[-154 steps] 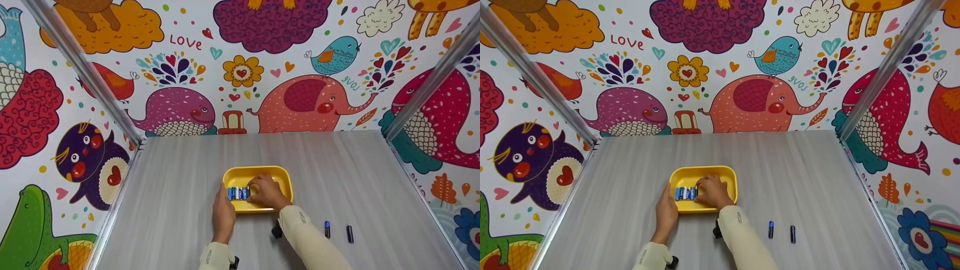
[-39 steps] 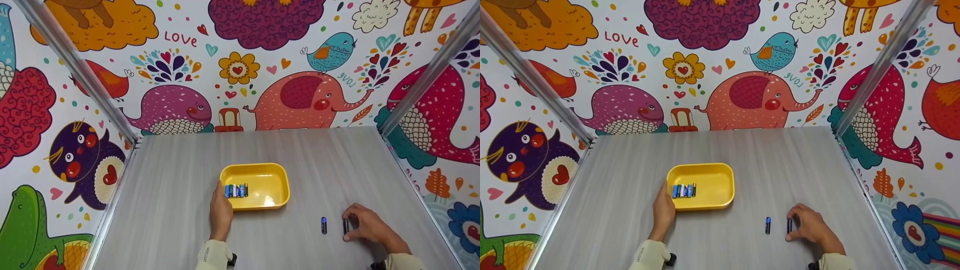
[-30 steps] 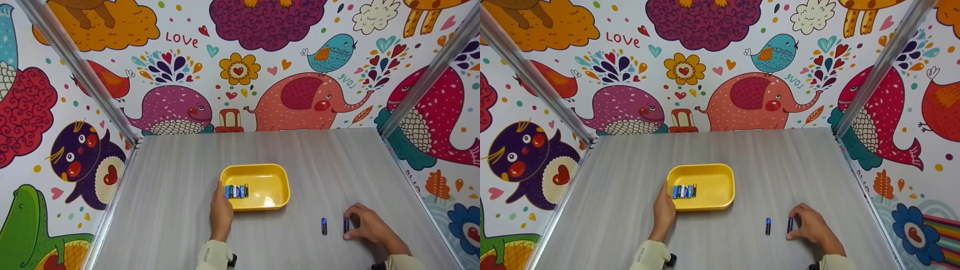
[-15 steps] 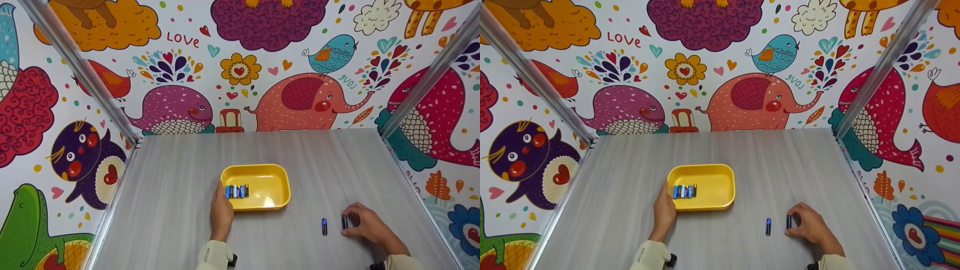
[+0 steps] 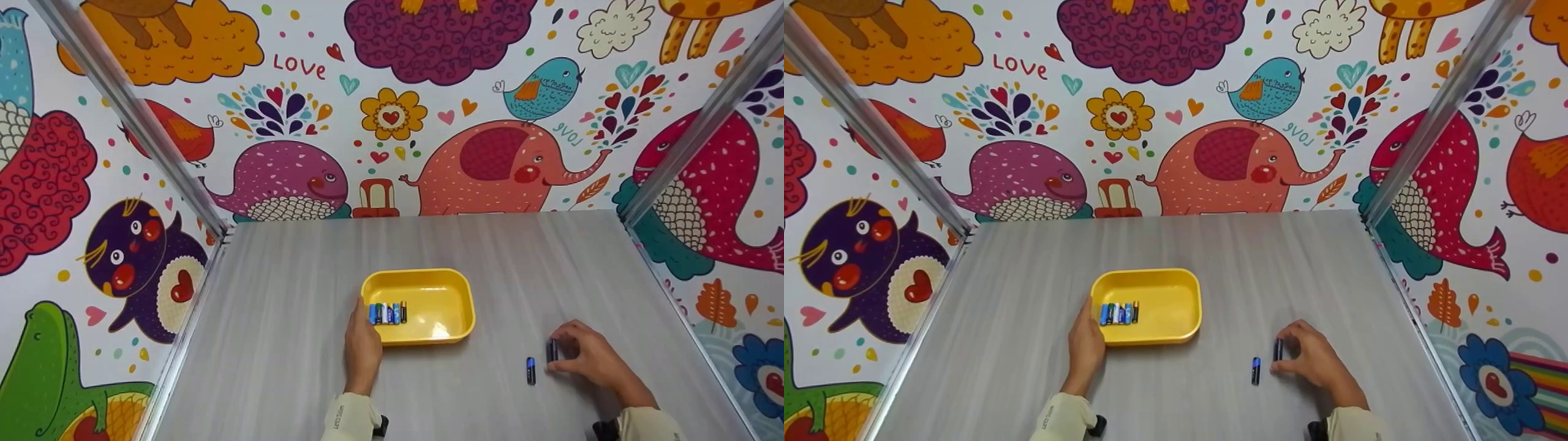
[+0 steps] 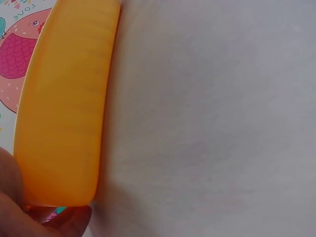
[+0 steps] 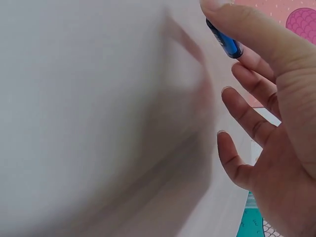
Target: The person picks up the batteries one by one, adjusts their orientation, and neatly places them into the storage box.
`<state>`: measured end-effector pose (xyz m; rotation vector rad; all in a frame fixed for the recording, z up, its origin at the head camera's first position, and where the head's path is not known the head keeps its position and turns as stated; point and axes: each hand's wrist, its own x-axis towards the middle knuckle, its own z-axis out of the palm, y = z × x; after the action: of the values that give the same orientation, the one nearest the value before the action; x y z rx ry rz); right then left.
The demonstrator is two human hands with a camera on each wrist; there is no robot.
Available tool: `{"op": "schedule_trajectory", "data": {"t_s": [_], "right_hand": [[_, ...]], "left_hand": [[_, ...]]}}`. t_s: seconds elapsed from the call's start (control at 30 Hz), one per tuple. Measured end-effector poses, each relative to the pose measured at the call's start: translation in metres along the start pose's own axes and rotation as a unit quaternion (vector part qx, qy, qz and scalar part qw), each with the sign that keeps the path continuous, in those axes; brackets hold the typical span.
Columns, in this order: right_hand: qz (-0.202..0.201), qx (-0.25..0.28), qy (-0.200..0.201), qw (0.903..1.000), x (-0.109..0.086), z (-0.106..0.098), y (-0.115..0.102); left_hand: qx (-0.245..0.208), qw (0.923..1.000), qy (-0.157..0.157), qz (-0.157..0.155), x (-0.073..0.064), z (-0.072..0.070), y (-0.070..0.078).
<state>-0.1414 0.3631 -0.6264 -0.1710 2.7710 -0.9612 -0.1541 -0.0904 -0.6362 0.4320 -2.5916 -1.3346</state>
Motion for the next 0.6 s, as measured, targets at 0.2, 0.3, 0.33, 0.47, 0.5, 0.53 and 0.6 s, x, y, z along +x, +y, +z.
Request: {"op": "schedule_trajectory", "data": {"t_s": [0.2,0.3,0.33,0.47,0.5,0.53,0.6], "right_hand": [[-0.021,0.005,0.026,0.9994,0.010,0.004,-0.011],[-0.033,0.013,0.035,0.9988,0.015,0.008,-0.019],[-0.040,0.015,0.036,0.9984,0.016,0.009,-0.021],[-0.054,0.028,0.048,0.9970,0.025,0.014,-0.033],[-0.058,0.032,0.051,0.9965,0.027,0.015,-0.036],[-0.062,0.035,0.055,0.9959,0.029,0.016,-0.040],[-0.067,0.041,0.060,0.9951,0.034,0.018,-0.047]], "left_hand": [[0.005,1.0000,-0.002,0.002,0.000,0.000,-0.001],[0.000,1.0000,-0.002,0.003,-0.001,0.000,-0.001],[-0.002,1.0000,-0.002,0.003,-0.001,0.000,-0.001],[-0.006,1.0000,-0.003,0.003,-0.001,0.000,-0.001],[-0.006,1.0000,-0.004,0.001,-0.001,0.000,-0.001],[-0.005,1.0000,-0.005,0.001,-0.001,0.000,-0.001],[-0.002,1.0000,-0.008,-0.005,-0.001,0.000,0.000]]}}
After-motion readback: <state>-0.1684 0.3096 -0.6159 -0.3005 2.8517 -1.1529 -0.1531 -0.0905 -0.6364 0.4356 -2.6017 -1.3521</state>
